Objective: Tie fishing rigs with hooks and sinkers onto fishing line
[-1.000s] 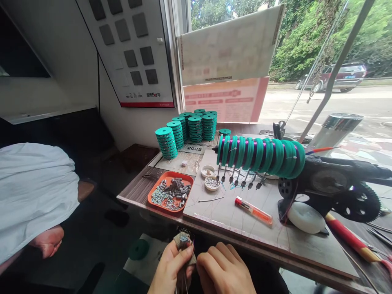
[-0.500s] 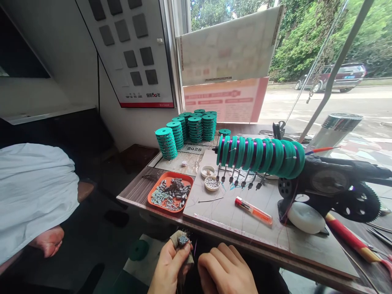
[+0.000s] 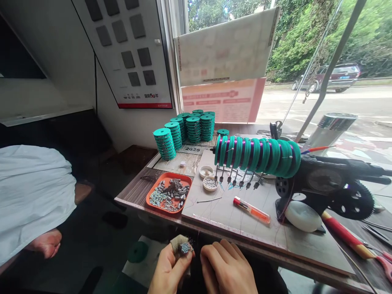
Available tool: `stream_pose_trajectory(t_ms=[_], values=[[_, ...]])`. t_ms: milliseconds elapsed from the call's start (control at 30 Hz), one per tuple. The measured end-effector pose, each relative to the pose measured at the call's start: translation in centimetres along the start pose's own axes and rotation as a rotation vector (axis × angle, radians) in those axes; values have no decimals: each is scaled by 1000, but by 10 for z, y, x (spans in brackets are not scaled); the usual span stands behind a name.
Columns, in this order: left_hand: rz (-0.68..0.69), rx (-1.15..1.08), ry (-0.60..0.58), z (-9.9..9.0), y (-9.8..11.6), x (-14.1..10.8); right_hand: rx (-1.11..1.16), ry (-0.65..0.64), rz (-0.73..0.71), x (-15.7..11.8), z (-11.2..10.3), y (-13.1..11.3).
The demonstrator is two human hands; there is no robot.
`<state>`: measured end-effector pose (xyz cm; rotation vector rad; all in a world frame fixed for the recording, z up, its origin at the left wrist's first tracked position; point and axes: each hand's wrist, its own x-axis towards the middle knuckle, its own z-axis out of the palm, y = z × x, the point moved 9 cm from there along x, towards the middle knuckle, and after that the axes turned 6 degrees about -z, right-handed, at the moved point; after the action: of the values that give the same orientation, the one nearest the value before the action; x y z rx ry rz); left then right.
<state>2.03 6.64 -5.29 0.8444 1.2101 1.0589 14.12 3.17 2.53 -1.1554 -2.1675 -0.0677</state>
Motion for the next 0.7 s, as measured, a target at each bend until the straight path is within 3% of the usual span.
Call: stream_pose_trajectory(t_ms=[100,200,367,567,633,700], values=[[59,-5,-16,2,4,2,-12,-1,-5,0,-1,0],[34,-43,-9,0,0,3,4,38,5,0,-6,0],[-133,-157,-60,6,-15,-2,-93,47,-71,9,-9,-10],[-222,-660,-190,25,8,-1,-123,178,-281,15,-17,-36],[-223,-746,-89,17,17,1,-153,147,-293,12,-16,-36],[-221,-699,20,6,20,3,-166,117,-274,7,-18,-32]])
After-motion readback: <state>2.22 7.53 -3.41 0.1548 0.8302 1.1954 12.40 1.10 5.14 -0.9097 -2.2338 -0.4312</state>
